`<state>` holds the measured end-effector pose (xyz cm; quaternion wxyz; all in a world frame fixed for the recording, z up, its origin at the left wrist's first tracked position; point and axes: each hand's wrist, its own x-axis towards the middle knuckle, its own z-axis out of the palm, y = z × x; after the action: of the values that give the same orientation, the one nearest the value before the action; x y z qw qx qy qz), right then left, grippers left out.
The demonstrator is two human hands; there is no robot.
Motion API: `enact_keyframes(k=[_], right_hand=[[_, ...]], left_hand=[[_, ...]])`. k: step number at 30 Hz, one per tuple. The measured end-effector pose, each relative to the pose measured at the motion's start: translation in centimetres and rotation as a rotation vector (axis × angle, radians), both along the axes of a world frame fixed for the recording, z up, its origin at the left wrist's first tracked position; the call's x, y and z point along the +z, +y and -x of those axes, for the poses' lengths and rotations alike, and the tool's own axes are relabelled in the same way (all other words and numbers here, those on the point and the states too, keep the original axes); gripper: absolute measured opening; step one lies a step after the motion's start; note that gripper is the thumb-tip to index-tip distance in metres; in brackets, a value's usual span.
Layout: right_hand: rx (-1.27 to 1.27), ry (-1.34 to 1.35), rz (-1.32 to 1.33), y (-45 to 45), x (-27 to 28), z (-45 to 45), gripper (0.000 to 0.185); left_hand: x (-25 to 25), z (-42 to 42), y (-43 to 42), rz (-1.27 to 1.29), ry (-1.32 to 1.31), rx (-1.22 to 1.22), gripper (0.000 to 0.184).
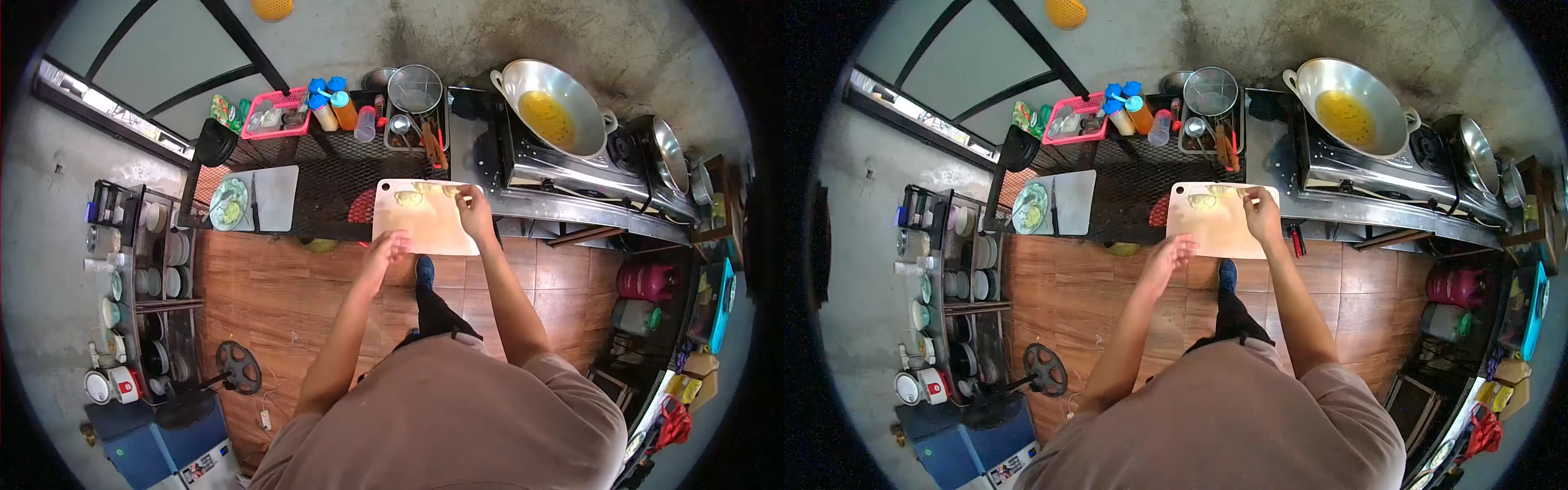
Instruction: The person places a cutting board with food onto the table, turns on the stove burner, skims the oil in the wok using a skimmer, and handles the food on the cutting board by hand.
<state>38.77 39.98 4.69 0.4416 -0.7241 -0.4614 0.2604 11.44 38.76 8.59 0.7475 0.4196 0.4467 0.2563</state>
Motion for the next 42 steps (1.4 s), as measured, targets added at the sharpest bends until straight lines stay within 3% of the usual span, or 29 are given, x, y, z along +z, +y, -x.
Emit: enact_keyframes(k=[4,9,11,15,18,20,22,24,26,27,30,32,34,36,37,38,40,42], right_hand=[[0.02,-0.088,0.083,5.7,-0.8,-1.8,0.033],[0.111,-0.079,0.141,11.0,-4.7,-3.2,0.05],[0.094,-0.061,0.17,11.8,-4.4,-3.1,0.05],[0.067,-0.017,0.207,12.6,-6.3,-3.0,0.047],[0.045,0.028,0.24,12.7,-5.1,-2.7,0.046],[0.039,0.139,0.189,12.6,-4.9,-2.9,0.047],[0.026,0.19,0.221,12.8,-3.2,-3.2,0.046],[0.01,0.246,0.254,13.2,-3.0,-3.3,0.045],[0.018,0.495,0.301,14.2,-3.7,-3.7,0.045],[0.013,0.5,0.303,14.7,-4.0,-3.9,0.045],[0.015,0.646,0.273,15.6,-4.5,-4.2,0.042],[0.168,0.068,0.324,16.0,-3.9,-5.0,0.04],[0.171,-0.016,0.347,16.4,-4.1,-5.7,0.039],[0.476,-0.368,0.368,17.3,-3.7,-7.2,0.035],[0.412,-0.464,0.507,18.3,-1.9,-7.2,0.033],[0.422,-0.469,0.503,19.6,0.0,-6.9,0.033],[0.053,-0.243,0.063,22.4,4.1,-5.2,0.035],[0.249,-0.418,0.046,26.5,2.6,-3.4,0.039]], left_hand=[[0.8,-5.4,8.4,-0.164,0.138,-0.069,0.038],[-4.3,-12.9,19.5,-0.26,0.222,-0.085,0.045],[-3.2,-15.3,22.0,-0.533,0.7,-0.183,0.054],[-4.2,-18.6,24.6,-0.54,0.948,-0.265,0.068],[-5.8,-19.5,25.9,-0.494,0.989,-0.29,0.067],[-6.3,-19.8,26.2,-0.424,0.94,-0.251,0.056],[-6.1,-20.0,26.7,-0.263,0.867,-0.223,0.051],[-6.8,-19.8,26.6,-0.334,0.892,-0.177,0.042],[-7.1,-19.2,26.5,-0.063,0.548,-0.171,0.036],[-7.4,-19.3,26.1,-0.126,0.545,-0.08,0.037],[-7.5,-19.0,26.7,-0.274,0.601,-0.144,0.043],[-7.2,-19.4,26.2,-0.385,0.623,-0.157,0.044],[-5.5,-20.0,25.6,-0.428,0.594,-0.121,0.046],[-4.3,-20.4,25.1,-0.388,0.582,-0.098,0.046],[-4.5,-20.5,24.9,-0.365,0.577,-0.081,0.044],[-4.6,-20.7,24.8,-0.344,0.572,-0.065,0.042],[-6.4,-20.8,24.8,-0.459,0.61,-0.069,0.037],[-7.4,-20.9,25.0,-0.62,0.704,-0.161,0.034]])
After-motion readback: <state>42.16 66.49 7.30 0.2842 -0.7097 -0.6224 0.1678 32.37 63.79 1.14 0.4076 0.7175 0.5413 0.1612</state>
